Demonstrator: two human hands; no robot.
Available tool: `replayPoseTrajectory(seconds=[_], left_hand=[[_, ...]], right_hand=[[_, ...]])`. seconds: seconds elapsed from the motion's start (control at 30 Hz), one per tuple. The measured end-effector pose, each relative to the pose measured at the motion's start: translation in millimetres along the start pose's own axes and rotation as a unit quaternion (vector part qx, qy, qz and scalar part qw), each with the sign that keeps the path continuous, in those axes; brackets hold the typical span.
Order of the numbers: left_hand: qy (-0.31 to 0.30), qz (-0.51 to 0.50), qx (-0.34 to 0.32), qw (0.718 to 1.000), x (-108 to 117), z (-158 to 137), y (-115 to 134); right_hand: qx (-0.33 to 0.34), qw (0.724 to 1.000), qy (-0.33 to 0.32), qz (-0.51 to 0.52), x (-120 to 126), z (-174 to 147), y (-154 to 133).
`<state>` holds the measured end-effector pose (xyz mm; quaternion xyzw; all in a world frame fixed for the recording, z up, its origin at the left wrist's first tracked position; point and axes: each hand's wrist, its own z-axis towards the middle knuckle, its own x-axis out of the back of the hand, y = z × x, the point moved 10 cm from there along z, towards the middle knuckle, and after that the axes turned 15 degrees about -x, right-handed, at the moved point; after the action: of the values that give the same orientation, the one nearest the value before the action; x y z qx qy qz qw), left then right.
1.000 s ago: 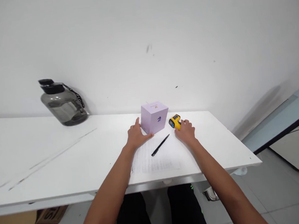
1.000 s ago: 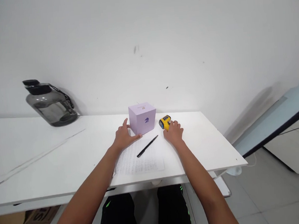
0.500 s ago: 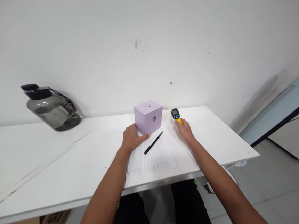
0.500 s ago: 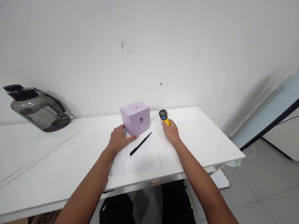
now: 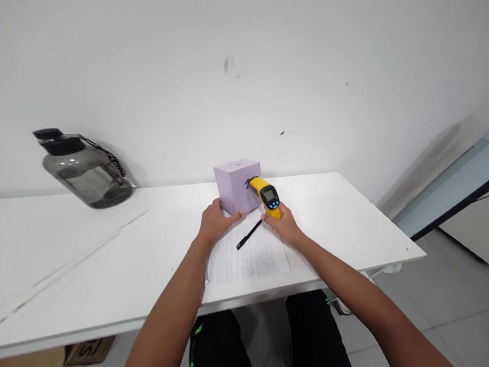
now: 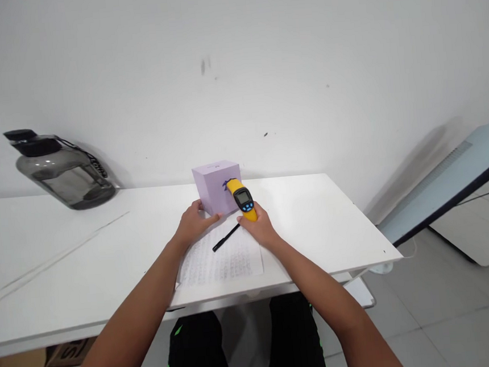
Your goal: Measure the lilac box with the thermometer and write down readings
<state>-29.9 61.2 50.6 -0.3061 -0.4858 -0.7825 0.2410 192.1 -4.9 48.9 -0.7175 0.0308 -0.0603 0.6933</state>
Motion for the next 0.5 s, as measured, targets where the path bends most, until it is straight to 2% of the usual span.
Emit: replayPoseTrajectory(seconds=[0.17,0.37,0.5], left_hand=[[-0.008,0.015,-0.009,1.000,-2.1,-0.3,1.4],[-0.023,0.027,-0.025,0.999,-2.3,-1.8,11.0],[-0.023,0.020,-0.012,0.999,-1.7,-2.8,11.8]], right_hand=[[-0.017,1.000,-0.013,0.005,-9.6,7.3,8.2],[-0.066,0.997,-0.034,0.032,-12.9,12.1,23.3],[-0.072,0.996,-0.049,0.024,-15.2,10.3,23.3]])
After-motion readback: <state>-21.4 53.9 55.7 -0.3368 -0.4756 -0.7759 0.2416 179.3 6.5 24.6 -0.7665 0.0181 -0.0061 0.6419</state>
